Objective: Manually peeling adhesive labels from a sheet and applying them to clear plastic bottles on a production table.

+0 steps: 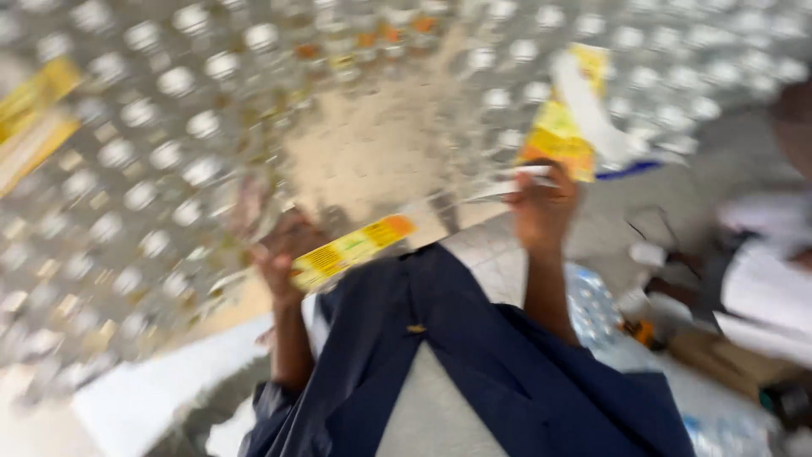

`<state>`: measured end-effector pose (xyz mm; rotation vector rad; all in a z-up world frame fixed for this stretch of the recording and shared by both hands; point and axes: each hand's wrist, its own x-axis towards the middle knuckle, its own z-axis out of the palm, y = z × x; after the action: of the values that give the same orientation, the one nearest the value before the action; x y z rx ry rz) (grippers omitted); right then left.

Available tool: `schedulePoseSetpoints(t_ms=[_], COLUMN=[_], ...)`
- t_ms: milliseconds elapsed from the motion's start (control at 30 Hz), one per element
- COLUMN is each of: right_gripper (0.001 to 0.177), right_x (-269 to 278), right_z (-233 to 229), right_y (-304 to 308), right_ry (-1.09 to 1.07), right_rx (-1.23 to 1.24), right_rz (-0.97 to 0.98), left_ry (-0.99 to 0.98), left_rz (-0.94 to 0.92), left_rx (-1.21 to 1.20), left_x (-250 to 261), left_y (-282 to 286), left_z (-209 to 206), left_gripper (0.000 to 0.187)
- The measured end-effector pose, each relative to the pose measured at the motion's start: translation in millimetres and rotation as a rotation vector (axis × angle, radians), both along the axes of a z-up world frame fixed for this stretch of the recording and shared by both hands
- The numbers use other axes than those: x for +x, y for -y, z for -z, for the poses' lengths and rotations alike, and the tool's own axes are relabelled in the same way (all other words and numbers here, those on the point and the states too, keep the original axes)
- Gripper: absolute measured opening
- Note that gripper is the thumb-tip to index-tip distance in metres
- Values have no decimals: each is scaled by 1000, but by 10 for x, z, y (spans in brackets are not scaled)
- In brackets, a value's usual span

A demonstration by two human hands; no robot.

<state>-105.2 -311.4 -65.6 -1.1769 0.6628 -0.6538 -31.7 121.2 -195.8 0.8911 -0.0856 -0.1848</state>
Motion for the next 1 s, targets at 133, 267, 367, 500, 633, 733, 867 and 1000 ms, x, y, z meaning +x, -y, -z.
schedulePoseSetpoints(t_ms=[133,267,367,500,633,733,867,1000], right_gripper=[24,22,22,30,26,20,38,37], right_x=[69,57,59,104,217,317,125,159], right_z=[-304,-229,-344,-412,-543,-846,-307,-803], right_y=[94,152,200,53,-144,-219,612,-1], right_ry=[124,149,185,201,202,268,37,206], right_rx=[-82,-125,-118,-224,-206,-19,30,-511], right_rz=[-9,-34,-25,-126,-64,19,146,102], left_ry=[172,269,301,421,560,540,741,946], left_rz=[48,34,12,68,179,138,210,-73], left_rx=[-352,-361,-370,-383,-182,-457,-109,30], left_x=[270,209,210,223,258,207,258,72], left_y=[431,539,532,437,300,342,217,399], left_z=[-690,-938,-1002,-742,-1261,-1627,-2329,-2749], left_gripper=[97,97,99,109,84,135,116,61])
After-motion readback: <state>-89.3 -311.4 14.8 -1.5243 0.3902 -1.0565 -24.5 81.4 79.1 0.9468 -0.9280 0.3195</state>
